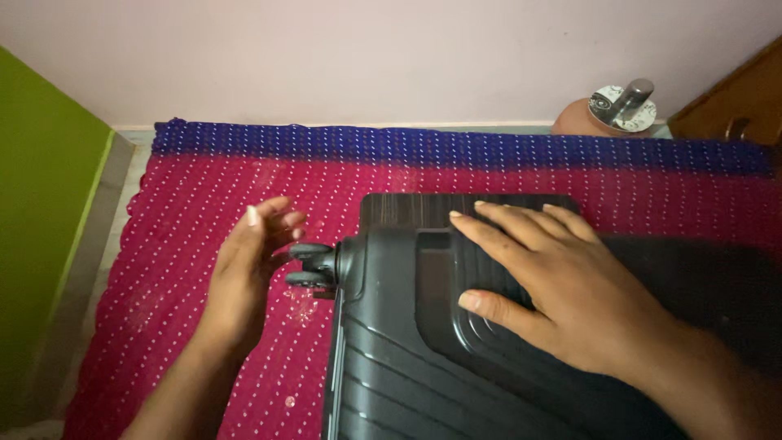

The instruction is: The person unzips a suitcase, opens the interior compartment, and removes several items of clothing, placing them onto the bed.

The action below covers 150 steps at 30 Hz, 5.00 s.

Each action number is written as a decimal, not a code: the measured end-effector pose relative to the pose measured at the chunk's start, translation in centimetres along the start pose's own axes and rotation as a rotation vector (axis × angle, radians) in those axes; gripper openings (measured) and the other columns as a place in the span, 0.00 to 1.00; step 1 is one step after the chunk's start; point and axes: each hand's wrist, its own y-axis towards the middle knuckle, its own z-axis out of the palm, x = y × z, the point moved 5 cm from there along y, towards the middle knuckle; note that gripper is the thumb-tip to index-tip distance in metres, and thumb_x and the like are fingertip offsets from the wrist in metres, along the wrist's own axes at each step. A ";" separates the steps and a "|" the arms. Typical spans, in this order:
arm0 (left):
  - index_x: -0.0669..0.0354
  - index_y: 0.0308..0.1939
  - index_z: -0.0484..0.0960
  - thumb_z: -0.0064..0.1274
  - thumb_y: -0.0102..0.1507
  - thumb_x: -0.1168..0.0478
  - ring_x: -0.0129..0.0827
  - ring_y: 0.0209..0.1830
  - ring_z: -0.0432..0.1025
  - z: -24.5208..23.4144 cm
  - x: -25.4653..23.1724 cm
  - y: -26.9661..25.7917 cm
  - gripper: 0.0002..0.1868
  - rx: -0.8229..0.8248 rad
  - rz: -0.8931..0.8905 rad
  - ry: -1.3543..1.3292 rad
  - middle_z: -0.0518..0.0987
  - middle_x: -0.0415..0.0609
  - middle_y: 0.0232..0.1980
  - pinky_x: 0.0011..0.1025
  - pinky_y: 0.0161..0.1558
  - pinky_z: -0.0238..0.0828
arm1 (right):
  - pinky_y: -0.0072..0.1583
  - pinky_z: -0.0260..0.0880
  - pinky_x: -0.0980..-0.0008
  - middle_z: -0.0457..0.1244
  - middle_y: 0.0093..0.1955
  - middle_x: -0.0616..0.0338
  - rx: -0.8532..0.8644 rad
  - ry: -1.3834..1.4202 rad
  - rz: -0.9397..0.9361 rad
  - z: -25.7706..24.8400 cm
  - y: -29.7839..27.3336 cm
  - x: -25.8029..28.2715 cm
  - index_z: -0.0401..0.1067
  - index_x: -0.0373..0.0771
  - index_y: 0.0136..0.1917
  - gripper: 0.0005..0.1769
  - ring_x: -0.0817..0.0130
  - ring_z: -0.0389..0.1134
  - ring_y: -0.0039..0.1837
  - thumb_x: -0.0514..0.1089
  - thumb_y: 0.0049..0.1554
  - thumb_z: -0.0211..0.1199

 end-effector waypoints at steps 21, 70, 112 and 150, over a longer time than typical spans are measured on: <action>0.46 0.75 0.66 0.47 0.67 0.41 0.53 0.76 0.57 10.4 -3.6 -7.6 0.34 -0.059 0.347 1.225 0.64 0.59 0.74 0.57 0.70 0.47 | 0.76 0.41 0.47 0.48 0.81 0.51 -0.125 -0.001 0.158 1.8 -2.0 -2.9 0.54 0.52 0.79 0.41 0.51 0.46 0.81 0.72 0.60 0.47; 0.42 0.78 0.51 0.43 0.67 0.38 0.61 0.66 0.65 10.9 -1.6 -19.7 0.39 0.051 0.170 1.305 0.48 0.64 0.80 0.54 0.57 0.69 | 0.77 0.30 0.42 0.34 0.86 0.58 -0.173 -0.120 0.581 8.5 -16.2 -2.2 0.44 0.57 0.82 0.41 0.55 0.32 0.84 0.73 0.62 0.37; 0.58 0.58 0.80 0.55 0.49 0.22 0.58 0.58 0.73 2.4 1.7 -23.0 0.50 -0.173 -0.133 1.042 0.72 0.65 0.60 0.47 0.60 0.70 | 0.67 0.60 0.36 0.63 0.72 0.56 -0.289 1.182 1.123 11.6 -29.6 -7.2 0.56 0.59 0.78 0.53 0.54 0.63 0.72 0.68 0.43 0.68; 0.65 0.51 0.83 0.62 0.46 0.27 0.48 0.45 0.77 0.2 2.9 -29.6 0.47 -0.186 -0.222 0.918 0.71 0.59 0.50 0.40 0.51 0.76 | 0.75 0.57 0.49 0.61 0.74 0.45 -0.235 1.150 1.222 11.6 -34.3 -4.0 0.57 0.43 0.81 0.50 0.53 0.60 0.76 0.56 0.50 0.71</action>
